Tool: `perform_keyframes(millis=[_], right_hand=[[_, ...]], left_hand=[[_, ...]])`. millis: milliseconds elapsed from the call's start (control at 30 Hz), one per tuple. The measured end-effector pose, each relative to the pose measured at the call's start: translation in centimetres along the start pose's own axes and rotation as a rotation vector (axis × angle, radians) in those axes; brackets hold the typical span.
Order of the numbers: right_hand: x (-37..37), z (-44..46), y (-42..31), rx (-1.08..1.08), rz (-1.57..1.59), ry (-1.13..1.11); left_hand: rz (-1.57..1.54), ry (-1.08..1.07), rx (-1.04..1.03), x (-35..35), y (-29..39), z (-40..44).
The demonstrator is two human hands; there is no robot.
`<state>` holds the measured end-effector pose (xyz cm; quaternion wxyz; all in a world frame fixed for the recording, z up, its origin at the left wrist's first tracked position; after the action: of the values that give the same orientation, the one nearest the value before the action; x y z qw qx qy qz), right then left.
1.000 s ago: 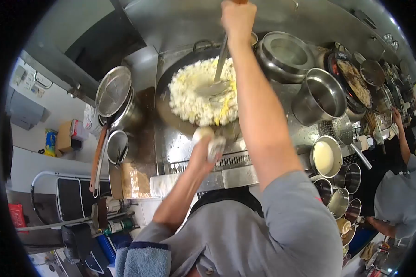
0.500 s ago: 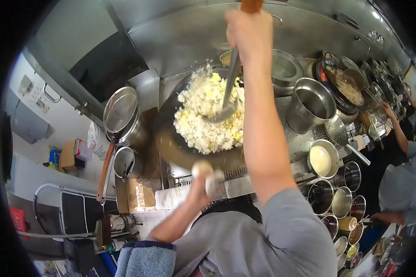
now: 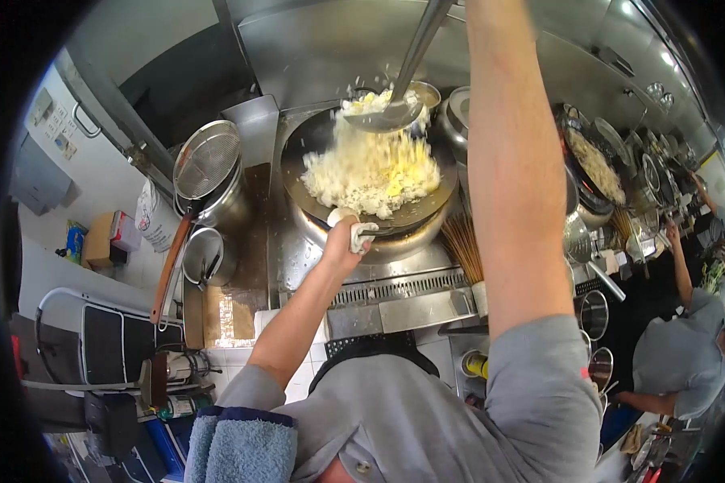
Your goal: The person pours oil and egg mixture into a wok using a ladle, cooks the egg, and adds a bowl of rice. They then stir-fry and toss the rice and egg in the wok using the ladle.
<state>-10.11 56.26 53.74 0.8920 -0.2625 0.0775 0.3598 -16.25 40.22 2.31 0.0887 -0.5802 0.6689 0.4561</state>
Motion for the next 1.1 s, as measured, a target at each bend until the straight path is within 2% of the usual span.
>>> perform_keyframes(millis=[67, 133, 167, 200, 233, 267, 333, 400, 433, 467, 500, 533, 567, 600, 633, 667, 733, 800, 1033, 1100], right_hand=[[-0.3, -2.1, -0.4, 0.000, -0.028, -0.045], [1.4, -8.4, 5.6, -0.067, -0.035, -0.132], [1.6, -13.7, 10.8, -0.263, -0.188, -0.071], [2.0, -17.1, 15.3, -0.220, -0.179, -0.121], [1.7, -17.0, 15.8, -0.239, -0.185, -0.138], [1.6, -17.1, 16.3, -0.267, -0.193, -0.153], [0.8, -16.5, 18.0, -0.262, -0.182, -0.205], [0.9, -16.7, 18.3, -0.439, -0.163, -0.159], [1.2, -16.1, 16.4, -0.363, -0.410, -0.194], [1.1, -16.3, 15.8, -0.398, -0.389, -0.169], [1.3, -16.3, 15.5, -0.426, -0.380, -0.137], [1.1, -16.3, 14.8, -0.567, -0.382, -0.196], [0.9, -16.0, 15.7, -0.418, -0.331, -0.102], [0.8, -16.1, 15.4, -0.458, -0.256, -0.071], [1.1, -15.9, 16.4, -0.410, -0.291, -0.070], [1.8, -15.7, 15.7, -0.428, -0.289, -0.064], [2.7, -15.2, 15.1, -0.292, -0.300, -0.035], [3.9, -16.0, 15.7, -0.313, -0.297, -0.019], [5.1, -17.3, 13.6, -0.252, -0.235, 0.027], [4.9, -17.4, 13.8, -0.225, -0.256, 0.009]], left_hand=[[-0.024, 0.067, 0.035, 0.4, 0.0, 0.6], [-0.014, 0.024, 0.037, 1.2, -0.2, 1.2], [-0.018, 0.031, 0.049, 1.0, -0.1, 0.8], [-0.021, 0.032, 0.059, 0.7, 0.0, 0.6], [0.018, 0.049, 0.077, 0.7, 0.0, 0.7], [-0.058, -0.057, 0.022, 0.0, 0.5, -0.9], [-0.098, -0.087, 0.060, 0.8, 0.3, -1.0], [-0.058, -0.108, 0.056, 0.9, 0.1, -0.8], [-0.053, -0.112, 0.028, 0.9, 0.0, -0.7], [-0.064, -0.185, 0.006, 1.1, -0.2, -0.2], [-0.103, -0.165, 0.024, 2.0, -0.7, 0.3], [-0.102, -0.196, 0.033, 1.5, -0.8, -0.1], [-0.097, -0.152, 0.061, 1.0, -0.9, -0.3], [-0.062, -0.094, 0.106, 1.2, -0.8, -0.4], [-0.108, -0.025, 0.151, 1.7, -1.0, 0.0], [-0.039, -0.054, 0.188, 0.5, -1.0, -0.3], [-0.028, -0.075, 0.198, 0.3, -1.0, -0.1], [-0.001, -0.132, 0.200, 0.4, -0.9, 0.6], [-0.117, -0.022, 0.260, -0.8, -1.2, -0.9], [-0.119, -0.077, 0.273, -0.5, -1.1, -0.4]])
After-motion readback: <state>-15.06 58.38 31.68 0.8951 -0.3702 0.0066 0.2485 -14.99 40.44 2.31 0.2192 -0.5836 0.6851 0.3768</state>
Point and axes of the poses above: each hand's wrist, its own z-axis towards the middle knuckle, its own x-axis out of the back of the hand, y = z × x, the point moved 8 cm from there along z, towards the middle knuckle, and after that the axes turned 12 degrees about x, right-handed, at the moved point
